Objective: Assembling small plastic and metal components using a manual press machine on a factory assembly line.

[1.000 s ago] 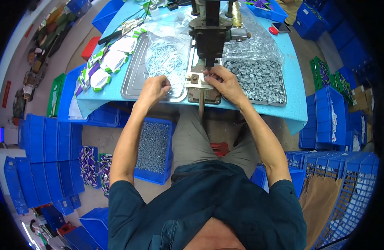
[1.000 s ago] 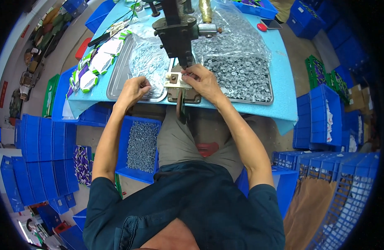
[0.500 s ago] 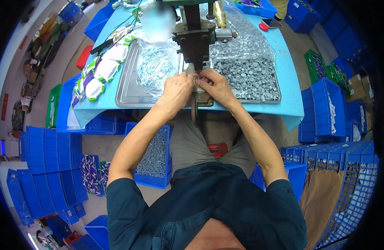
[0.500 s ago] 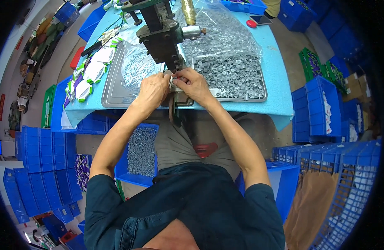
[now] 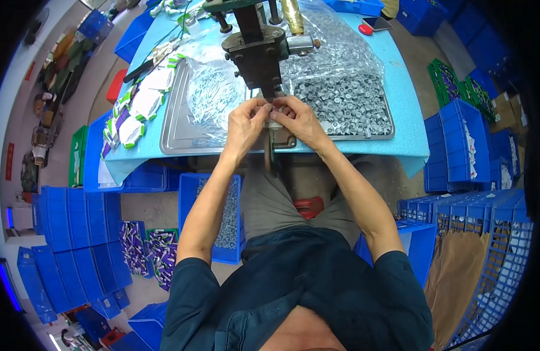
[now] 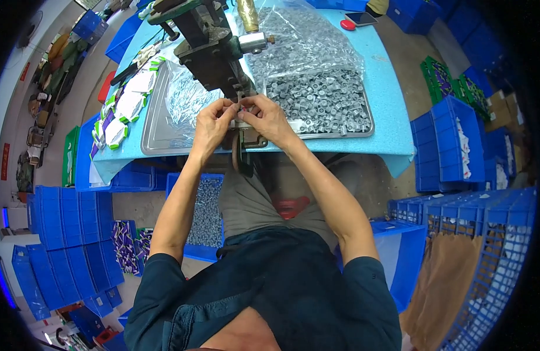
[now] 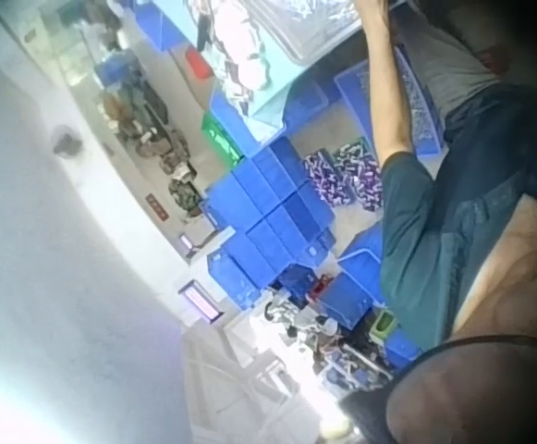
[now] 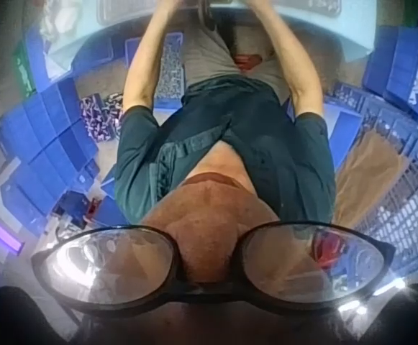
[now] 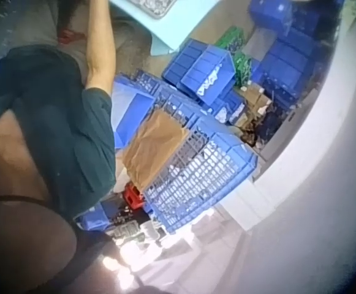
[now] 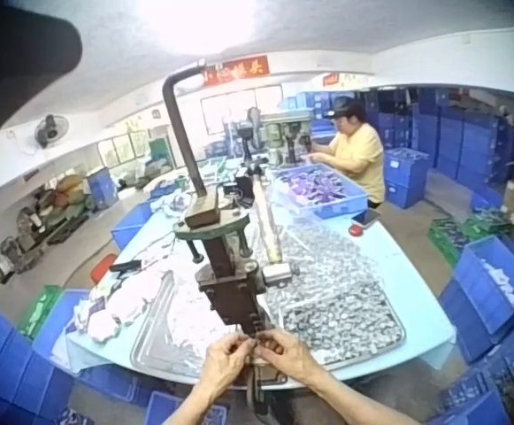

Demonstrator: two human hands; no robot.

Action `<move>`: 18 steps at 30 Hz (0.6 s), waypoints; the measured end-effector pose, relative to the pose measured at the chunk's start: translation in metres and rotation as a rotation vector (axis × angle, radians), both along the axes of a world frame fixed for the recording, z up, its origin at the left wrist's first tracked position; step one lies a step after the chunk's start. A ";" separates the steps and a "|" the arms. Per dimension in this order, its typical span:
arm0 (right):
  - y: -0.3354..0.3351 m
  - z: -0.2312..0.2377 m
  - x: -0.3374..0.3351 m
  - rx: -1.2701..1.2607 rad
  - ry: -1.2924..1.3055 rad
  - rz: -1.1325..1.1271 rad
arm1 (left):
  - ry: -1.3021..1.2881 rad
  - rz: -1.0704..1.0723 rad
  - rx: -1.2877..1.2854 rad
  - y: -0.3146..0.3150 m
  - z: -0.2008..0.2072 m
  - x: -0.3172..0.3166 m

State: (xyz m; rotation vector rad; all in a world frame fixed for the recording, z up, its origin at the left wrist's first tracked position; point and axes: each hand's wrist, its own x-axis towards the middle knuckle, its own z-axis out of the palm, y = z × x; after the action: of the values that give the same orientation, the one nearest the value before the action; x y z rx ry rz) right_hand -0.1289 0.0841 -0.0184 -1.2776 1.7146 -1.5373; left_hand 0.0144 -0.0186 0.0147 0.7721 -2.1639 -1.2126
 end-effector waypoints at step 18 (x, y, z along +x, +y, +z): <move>0.000 -0.003 -0.004 -0.005 -0.014 0.021 | 0.084 0.065 0.057 0.000 -0.004 -0.004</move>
State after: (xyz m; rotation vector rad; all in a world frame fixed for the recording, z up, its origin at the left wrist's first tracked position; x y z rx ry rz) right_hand -0.1331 0.0836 -0.0217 -1.2807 1.6840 -1.5364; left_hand 0.0103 -0.0183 0.0107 0.7945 -2.0296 -1.2552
